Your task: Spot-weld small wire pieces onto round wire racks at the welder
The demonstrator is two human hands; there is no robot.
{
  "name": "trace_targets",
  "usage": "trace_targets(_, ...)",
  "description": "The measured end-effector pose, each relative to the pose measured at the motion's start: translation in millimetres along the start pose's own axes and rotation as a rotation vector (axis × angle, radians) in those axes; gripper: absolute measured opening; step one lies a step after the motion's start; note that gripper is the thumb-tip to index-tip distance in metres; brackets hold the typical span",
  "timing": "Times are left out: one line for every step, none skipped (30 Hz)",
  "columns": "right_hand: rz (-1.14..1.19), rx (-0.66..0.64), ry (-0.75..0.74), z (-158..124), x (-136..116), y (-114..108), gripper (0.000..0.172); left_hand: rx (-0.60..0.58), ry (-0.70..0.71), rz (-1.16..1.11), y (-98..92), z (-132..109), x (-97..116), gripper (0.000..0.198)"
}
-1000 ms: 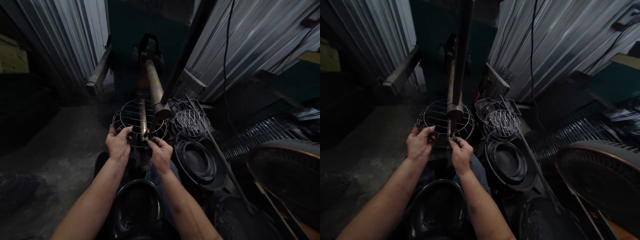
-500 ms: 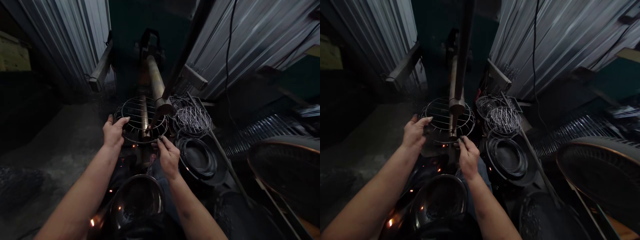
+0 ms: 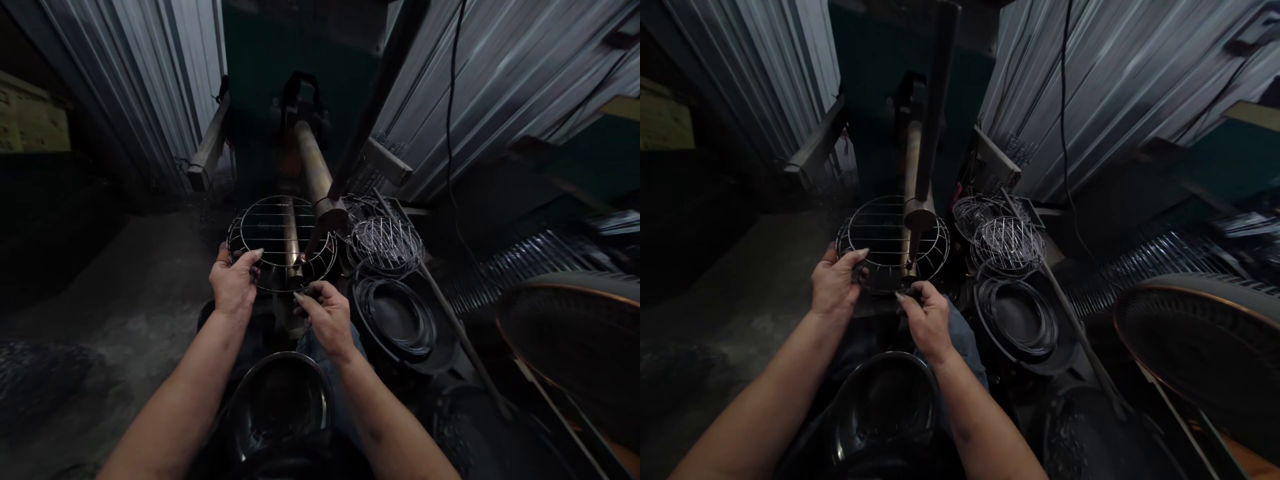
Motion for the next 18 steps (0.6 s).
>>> trace_targets(-0.011, -0.002, 0.0, 0, 0, -1, 0.021, -0.004, 0.006, -0.005, 0.8, -1, 0, 0.052)
trace_targets(-0.022, 0.0, 0.001, 0, 0, -1, 0.021, -0.006, 0.009, -0.008, 1.4, -1, 0, 0.052)
trace_targets(-0.034, 0.005, 0.0, 1, -1, -2, 0.021, -0.008, 0.01, -0.008, 1.8, -2, 0, 0.052)
trace_targets(-0.046, 0.015, -0.003, 1, -1, -3, 0.02, -0.008, 0.012, -0.008, 1.8, -2, -1, 0.052)
trace_targets(-0.055, 0.023, -0.009, 2, -1, -4, 0.018, -0.005, 0.013, -0.009, 1.5, -2, -2, 0.052)
trace_targets(-0.06, 0.026, -0.017, 2, 0, -4, 0.016, -0.001, 0.017, -0.009, 0.9, -1, -3, 0.051)
trace_targets(-0.059, 0.023, -0.028, 3, 0, -4, 0.015, 0.004, 0.018, -0.01, 0.2, -1, -4, 0.051)
trace_targets(-0.054, 0.016, -0.041, 3, 1, -4, 0.016, 0.008, 0.019, -0.013, -0.5, -1, -5, 0.05)
trace_targets(-0.045, 0.011, -0.053, 4, 2, -3, 0.018, 0.01, 0.021, -0.014, -1.1, -1, -6, 0.05)
trace_targets(-0.037, 0.008, -0.063, 5, 3, -2, 0.02, 0.01, 0.023, -0.015, -1.4, -1, -6, 0.05)
trace_targets(-0.035, 0.01, -0.074, 6, 3, -1, 0.02, 0.009, 0.025, -0.016, -1.5, -2, -6, 0.05)
trace_targets(-0.044, 0.019, -0.09, 7, 2, 0, 0.02, 0.007, 0.032, -0.017, -1.4, -2, -6, 0.049)
trace_targets(-0.067, 0.026, -0.117, 8, 1, 1, 0.018, 0.007, 0.042, -0.016, -1.0, -3, -6, 0.049)
trace_targets(-0.107, 0.027, -0.158, 9, -2, 2, 0.016, 0.008, 0.055, -0.012, -0.4, -4, -6, 0.049)
trace_targets(-0.164, 0.017, -0.213, 10, -5, 3, 0.014, 0.008, 0.064, -0.008, 0.3, -5, -5, 0.049)
trace_targets(-0.23, -0.004, -0.277, 10, -9, 3, 0.012, 0.008, 0.069, -0.005, 1.0, -6, -5, 0.049)
trace_targets(-0.301, -0.035, -0.338, 8, -13, 3, 0.012, 0.008, 0.07, -0.004, 1.5, -7, -4, 0.048)
trace_targets(-0.371, -0.081, -0.386, 6, -15, 1, 0.012, 0.01, 0.064, -0.005, 1.8, -7, -3, 0.048)
Point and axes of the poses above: each hand's wrist, its own z-axis towards the middle knuckle, its own y-axis out of the palm, x = y × z, the point moved 2 cm from there along z, towards the middle knuckle, and after that the axes turned 6 degrees about x, right-handed, at the moved point
